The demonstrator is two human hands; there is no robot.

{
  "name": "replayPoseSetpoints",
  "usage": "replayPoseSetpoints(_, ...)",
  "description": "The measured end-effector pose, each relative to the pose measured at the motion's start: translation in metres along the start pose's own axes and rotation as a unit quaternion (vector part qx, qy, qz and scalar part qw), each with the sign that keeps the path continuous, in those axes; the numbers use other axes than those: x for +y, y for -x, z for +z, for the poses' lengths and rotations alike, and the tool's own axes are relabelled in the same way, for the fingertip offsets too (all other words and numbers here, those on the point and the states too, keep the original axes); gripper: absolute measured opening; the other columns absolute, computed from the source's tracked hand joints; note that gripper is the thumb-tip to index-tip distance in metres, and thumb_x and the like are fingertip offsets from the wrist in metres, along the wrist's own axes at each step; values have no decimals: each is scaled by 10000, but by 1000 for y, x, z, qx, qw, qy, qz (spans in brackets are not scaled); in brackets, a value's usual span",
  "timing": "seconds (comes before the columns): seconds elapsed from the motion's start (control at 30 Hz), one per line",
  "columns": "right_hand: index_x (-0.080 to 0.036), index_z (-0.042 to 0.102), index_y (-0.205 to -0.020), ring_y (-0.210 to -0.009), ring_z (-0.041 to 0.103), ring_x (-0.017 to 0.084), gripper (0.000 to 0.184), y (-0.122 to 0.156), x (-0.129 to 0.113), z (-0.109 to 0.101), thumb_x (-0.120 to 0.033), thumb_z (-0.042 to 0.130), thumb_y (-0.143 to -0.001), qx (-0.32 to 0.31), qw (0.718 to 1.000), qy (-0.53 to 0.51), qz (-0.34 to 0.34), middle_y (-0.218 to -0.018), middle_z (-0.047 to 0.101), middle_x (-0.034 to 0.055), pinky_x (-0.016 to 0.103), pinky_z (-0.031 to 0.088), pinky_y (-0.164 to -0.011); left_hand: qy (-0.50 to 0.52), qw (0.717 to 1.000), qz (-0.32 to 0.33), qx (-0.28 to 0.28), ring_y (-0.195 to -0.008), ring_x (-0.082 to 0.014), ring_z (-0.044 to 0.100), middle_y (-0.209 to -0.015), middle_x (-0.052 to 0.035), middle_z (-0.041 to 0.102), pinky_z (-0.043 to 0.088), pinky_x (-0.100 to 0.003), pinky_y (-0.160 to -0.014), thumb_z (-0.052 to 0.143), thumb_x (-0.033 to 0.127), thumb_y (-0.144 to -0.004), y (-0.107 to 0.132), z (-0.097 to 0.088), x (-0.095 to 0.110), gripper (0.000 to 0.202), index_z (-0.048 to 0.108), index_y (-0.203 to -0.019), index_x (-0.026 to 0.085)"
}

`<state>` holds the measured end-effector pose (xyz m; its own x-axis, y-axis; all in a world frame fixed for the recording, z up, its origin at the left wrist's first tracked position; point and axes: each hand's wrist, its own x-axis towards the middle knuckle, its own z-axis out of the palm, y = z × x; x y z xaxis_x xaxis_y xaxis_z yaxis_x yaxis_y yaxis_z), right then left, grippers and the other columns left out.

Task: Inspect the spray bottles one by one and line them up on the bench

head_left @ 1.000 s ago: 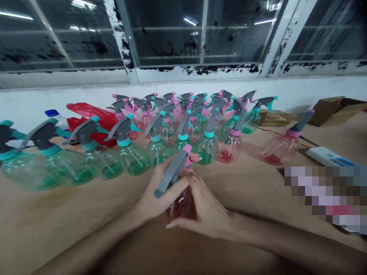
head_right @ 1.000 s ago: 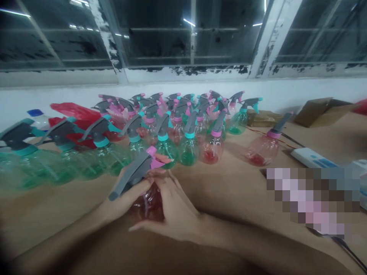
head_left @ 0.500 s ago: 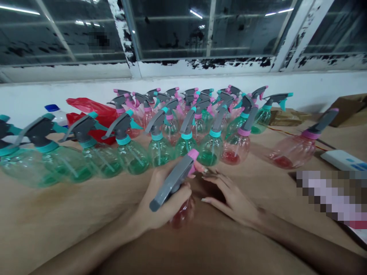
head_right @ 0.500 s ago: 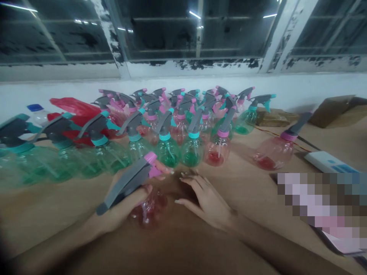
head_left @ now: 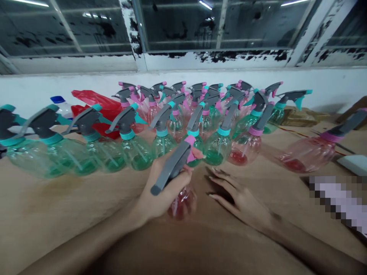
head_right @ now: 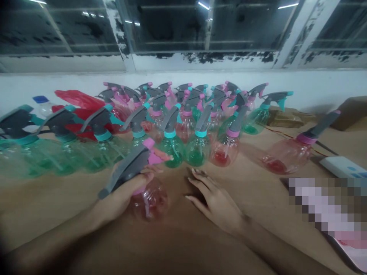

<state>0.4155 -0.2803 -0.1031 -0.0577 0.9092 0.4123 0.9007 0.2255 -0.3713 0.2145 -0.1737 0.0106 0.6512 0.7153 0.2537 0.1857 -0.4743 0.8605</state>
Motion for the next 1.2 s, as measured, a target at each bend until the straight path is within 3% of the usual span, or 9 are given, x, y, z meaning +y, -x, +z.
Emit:
replayPoseSetpoints(0.13, -187, 495, -1290, -1277, 429, 253, 415, 0, 1, 0, -350, 486, -908, -25, 1000, 12, -6, -1361, 502, 102, 494, 397, -1035, -10, 1000, 2, 6, -652, -148, 599, -743, 29, 612, 488, -242, -606, 524, 244, -792, -1, 2, 0, 64, 573, -830, 258)
replayPoseSetpoints(0.33, -167, 496, -1290, -1288, 414, 244, 423, -2, 2, -1, -354, 490, -910, -31, 999, 13, -13, -1345, 519, 102, 484, 393, -1045, 18, 999, -13, -43, -425, -140, 545, -504, 62, 518, 425, -229, -409, 504, 232, -751, 3, 6, 14, 193, 563, -931, 268)
replayPoseSetpoints(0.53, -198, 488, -1301, -1287, 415, 255, 422, -2, 1, -2, -349, 498, -907, -23, 1000, -3, -10, -1335, 530, 93, 504, 401, -1034, -28, 999, 25, -32, -519, -152, 576, -616, 26, 592, 452, -258, -491, 513, 211, -739, 3, 3, 11, 57, 538, -765, 255)
replayPoseSetpoints(0.77, -202, 496, -1292, -1270, 439, 253, 417, -3, 2, -2, -347, 506, -902, -19, 1000, -9, -14, -1335, 529, 96, 506, 403, -1031, -32, 999, 19, -39, -480, -145, 556, -573, 44, 574, 446, -248, -467, 502, 224, -753, 1, 4, 13, 78, 556, -796, 261)
replayPoseSetpoints(1.2, -211, 503, -1286, -1267, 442, 251, 411, -3, 2, -2, -349, 510, -899, -20, 1000, -7, -12, -1331, 534, 87, 501, 403, -1031, -26, 999, 9, -35, -478, -169, 580, -559, 37, 603, 441, -263, -464, 497, 237, -763, 3, 4, 14, 283, 594, -1028, 258)
